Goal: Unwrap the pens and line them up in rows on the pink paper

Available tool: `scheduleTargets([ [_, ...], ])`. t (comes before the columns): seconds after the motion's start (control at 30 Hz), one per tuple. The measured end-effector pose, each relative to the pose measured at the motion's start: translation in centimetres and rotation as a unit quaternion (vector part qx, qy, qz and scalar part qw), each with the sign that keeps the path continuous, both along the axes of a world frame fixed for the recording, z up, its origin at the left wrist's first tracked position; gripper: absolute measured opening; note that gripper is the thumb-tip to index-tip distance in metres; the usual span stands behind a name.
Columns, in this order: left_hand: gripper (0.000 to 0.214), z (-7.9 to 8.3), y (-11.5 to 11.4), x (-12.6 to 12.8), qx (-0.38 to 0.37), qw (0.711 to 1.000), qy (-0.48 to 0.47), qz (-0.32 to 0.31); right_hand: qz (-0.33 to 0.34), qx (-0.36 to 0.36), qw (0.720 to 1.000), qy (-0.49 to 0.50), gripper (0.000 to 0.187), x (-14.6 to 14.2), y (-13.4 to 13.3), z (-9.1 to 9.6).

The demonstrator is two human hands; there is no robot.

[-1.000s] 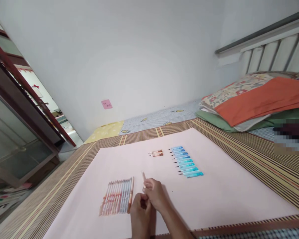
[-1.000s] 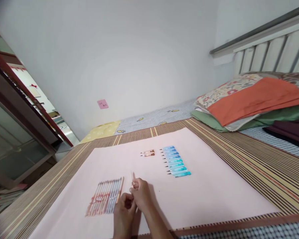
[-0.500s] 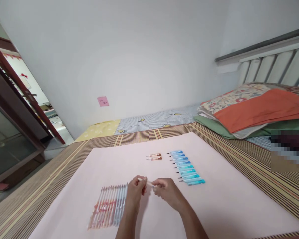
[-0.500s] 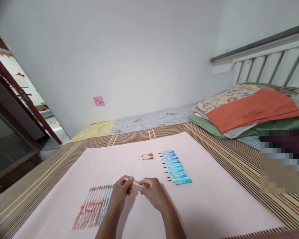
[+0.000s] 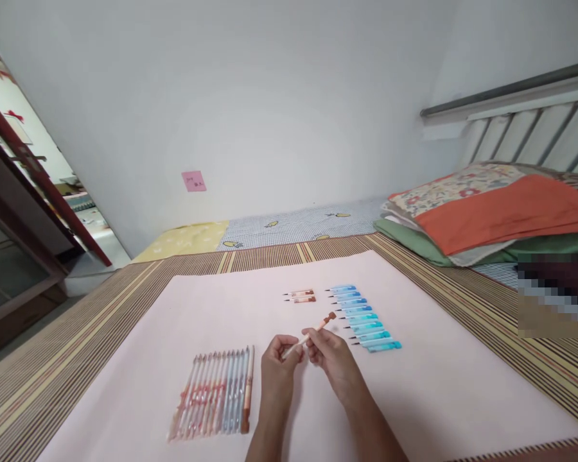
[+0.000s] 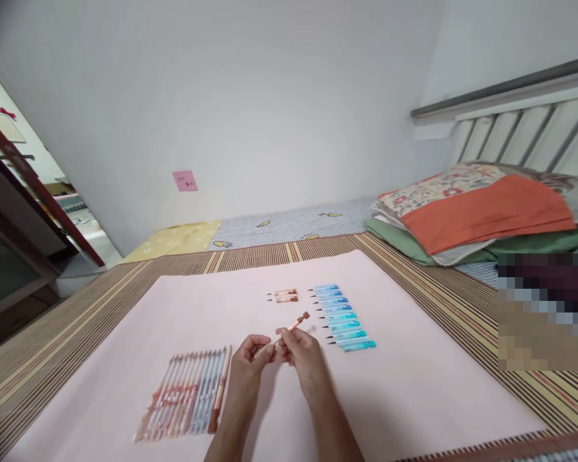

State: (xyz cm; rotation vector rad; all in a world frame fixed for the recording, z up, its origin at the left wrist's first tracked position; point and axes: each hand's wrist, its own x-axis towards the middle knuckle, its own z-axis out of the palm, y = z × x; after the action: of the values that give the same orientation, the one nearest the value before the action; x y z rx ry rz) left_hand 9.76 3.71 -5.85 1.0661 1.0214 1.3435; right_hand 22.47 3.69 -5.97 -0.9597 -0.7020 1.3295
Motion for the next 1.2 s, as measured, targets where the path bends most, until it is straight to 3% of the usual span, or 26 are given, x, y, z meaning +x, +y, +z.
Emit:
scheduleTargets([
  [0.23,0.019,0.9,-1.0,-0.2,0.013,0.984,0.179,0.004,-0.023,0.002,0.998,-0.052,0.056,-0.2,0.0,-0.2],
  [0.47,0.017,1.1,-1.6,0.1,0.077,0.966,0.246,0.02,-0.018,0.008,0.999,-0.028,0.052,-0.2,-0.1,-0.6],
  [0.7,0.038,1.5,-1.7,0.4,0.039,0.982,0.187,0.0,-0.026,0.045,0.996,-0.079,0.051,0.5,-0.2,-0.3],
  [0.93,0.057,0.9,-0.7,0.0,-0.065,0.99,0.098,-0.077,-0.007,0.044,0.994,-0.095,0.052,0.8,0.1,-1.1],
  [1.1,0.042,0.3,-0.4,0.1,-0.025,0.997,0.055,-0.049,-0.037,0.02,0.995,-0.088,0.054,0.5,0.1,-1.1],
  [1.2,0.05,-0.2,-0.4,0.3,-0.065,0.996,0.044,-0.028,-0.028,0.017,0.998,-0.053,0.054,0.2,0.1,-1.1],
])
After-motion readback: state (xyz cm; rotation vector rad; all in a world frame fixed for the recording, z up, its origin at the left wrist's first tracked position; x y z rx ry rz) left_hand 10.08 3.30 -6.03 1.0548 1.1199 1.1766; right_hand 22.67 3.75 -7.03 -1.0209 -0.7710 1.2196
